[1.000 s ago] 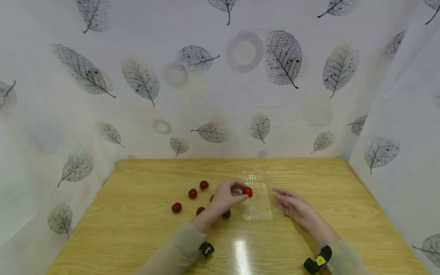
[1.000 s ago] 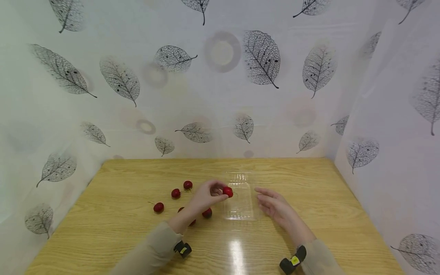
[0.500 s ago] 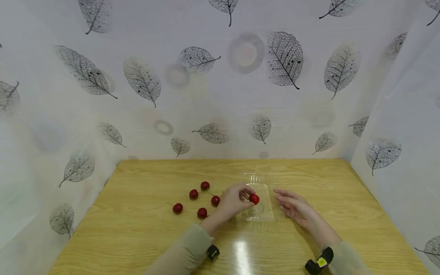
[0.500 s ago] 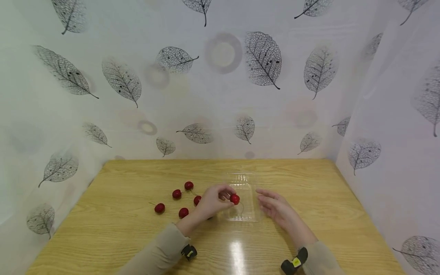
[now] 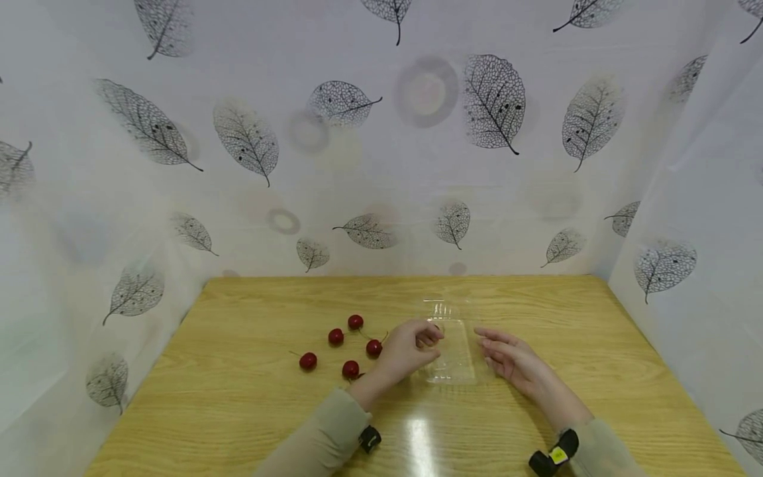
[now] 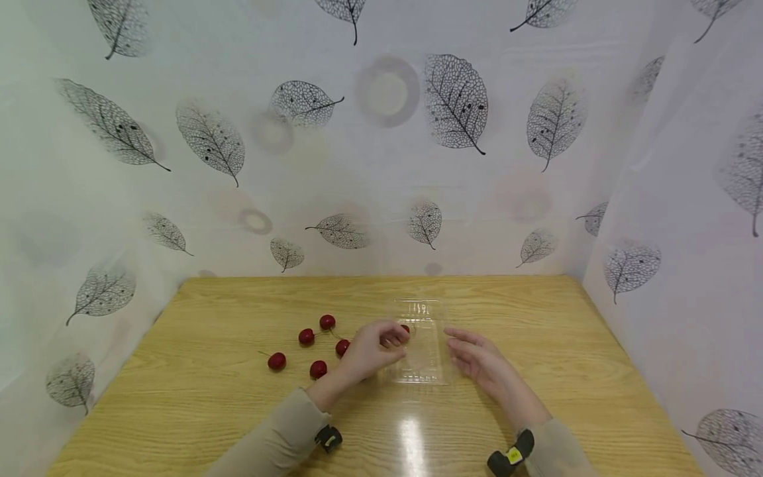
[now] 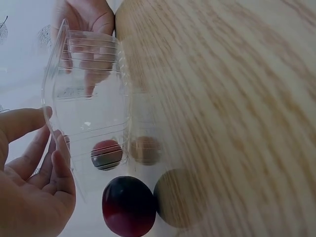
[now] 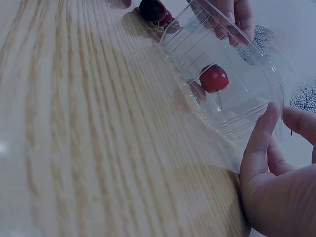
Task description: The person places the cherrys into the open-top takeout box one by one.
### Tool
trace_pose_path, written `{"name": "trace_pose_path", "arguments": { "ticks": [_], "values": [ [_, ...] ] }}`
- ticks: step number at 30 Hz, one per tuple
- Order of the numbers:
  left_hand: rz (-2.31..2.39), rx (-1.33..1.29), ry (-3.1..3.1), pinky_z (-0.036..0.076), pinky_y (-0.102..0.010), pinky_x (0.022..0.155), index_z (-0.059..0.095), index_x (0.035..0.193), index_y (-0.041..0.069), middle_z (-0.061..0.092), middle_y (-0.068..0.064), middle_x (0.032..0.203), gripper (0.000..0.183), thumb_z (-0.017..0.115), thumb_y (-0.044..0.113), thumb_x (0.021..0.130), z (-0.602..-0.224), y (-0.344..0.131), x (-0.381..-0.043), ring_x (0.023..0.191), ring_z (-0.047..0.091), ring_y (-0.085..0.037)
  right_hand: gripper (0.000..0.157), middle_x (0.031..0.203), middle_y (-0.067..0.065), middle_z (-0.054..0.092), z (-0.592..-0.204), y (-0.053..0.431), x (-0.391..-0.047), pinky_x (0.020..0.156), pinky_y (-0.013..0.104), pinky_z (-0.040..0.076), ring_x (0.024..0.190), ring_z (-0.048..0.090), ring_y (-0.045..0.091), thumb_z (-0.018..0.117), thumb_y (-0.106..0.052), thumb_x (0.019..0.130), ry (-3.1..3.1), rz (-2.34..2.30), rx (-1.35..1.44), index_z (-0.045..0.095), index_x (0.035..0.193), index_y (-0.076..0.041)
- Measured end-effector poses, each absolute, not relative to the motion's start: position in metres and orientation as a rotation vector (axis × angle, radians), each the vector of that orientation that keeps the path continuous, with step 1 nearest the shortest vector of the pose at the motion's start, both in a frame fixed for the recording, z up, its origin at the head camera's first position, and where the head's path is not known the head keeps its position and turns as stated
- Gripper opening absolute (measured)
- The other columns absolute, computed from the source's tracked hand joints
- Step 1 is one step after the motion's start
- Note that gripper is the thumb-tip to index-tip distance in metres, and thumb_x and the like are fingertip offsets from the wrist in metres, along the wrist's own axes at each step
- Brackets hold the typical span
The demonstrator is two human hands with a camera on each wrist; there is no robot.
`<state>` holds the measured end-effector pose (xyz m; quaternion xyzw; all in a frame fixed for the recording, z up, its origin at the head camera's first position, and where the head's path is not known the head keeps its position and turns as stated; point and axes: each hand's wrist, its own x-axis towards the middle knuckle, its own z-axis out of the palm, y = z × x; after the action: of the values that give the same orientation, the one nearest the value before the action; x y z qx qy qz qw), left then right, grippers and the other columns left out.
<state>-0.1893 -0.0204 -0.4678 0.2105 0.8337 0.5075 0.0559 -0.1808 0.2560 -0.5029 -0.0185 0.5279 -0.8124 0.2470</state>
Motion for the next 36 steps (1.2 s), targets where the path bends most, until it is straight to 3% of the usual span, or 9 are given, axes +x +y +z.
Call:
{"name": "trace_pose_path", "arguments": {
  "ticks": [18, 28, 36],
  "values": [
    [1.618, 0.561, 2.494, 0.057, -0.019, 0.082, 0.074, 0.116, 0.001, 0.077, -0.017, 0.113, 0.020, 0.076, 0.004, 0.095, -0.454, -0.044, -0.198, 0.098, 0.072, -0.022, 0.034, 0.109, -0.011, 0.077, -0.505, 0.257, -0.183, 0.083, 0.017, 0.060, 0.098, 0.073, 0.000, 0.051, -0.006, 0.112, 1.447, -2.211, -0.032, 0.076, 0.117, -0.029],
    [1.666, 0.486, 2.586, 0.062, -0.030, 0.085, 0.076, 0.115, 0.003, 0.078, -0.015, 0.113, 0.020, 0.076, 0.003, 0.095, -0.443, -0.084, -0.198, 0.097, 0.075, -0.027, 0.035, 0.109, -0.012, 0.077, -0.507, 0.257, -0.183, 0.083, 0.017, 0.060, 0.097, 0.072, -0.001, 0.051, -0.006, 0.112, 1.454, -2.213, -0.037, 0.077, 0.117, -0.029],
    [1.694, 0.289, 2.625, 0.056, -0.021, 0.086, 0.075, 0.117, 0.004, 0.077, -0.011, 0.113, 0.023, 0.076, 0.003, 0.095, -0.441, -0.117, -0.199, 0.097, 0.070, -0.018, 0.035, 0.108, -0.012, 0.077, -0.506, 0.257, -0.182, 0.083, 0.016, 0.060, 0.097, 0.073, -0.001, 0.050, -0.005, 0.112, 1.438, -2.225, -0.062, 0.077, 0.119, -0.028]
  ]
}}
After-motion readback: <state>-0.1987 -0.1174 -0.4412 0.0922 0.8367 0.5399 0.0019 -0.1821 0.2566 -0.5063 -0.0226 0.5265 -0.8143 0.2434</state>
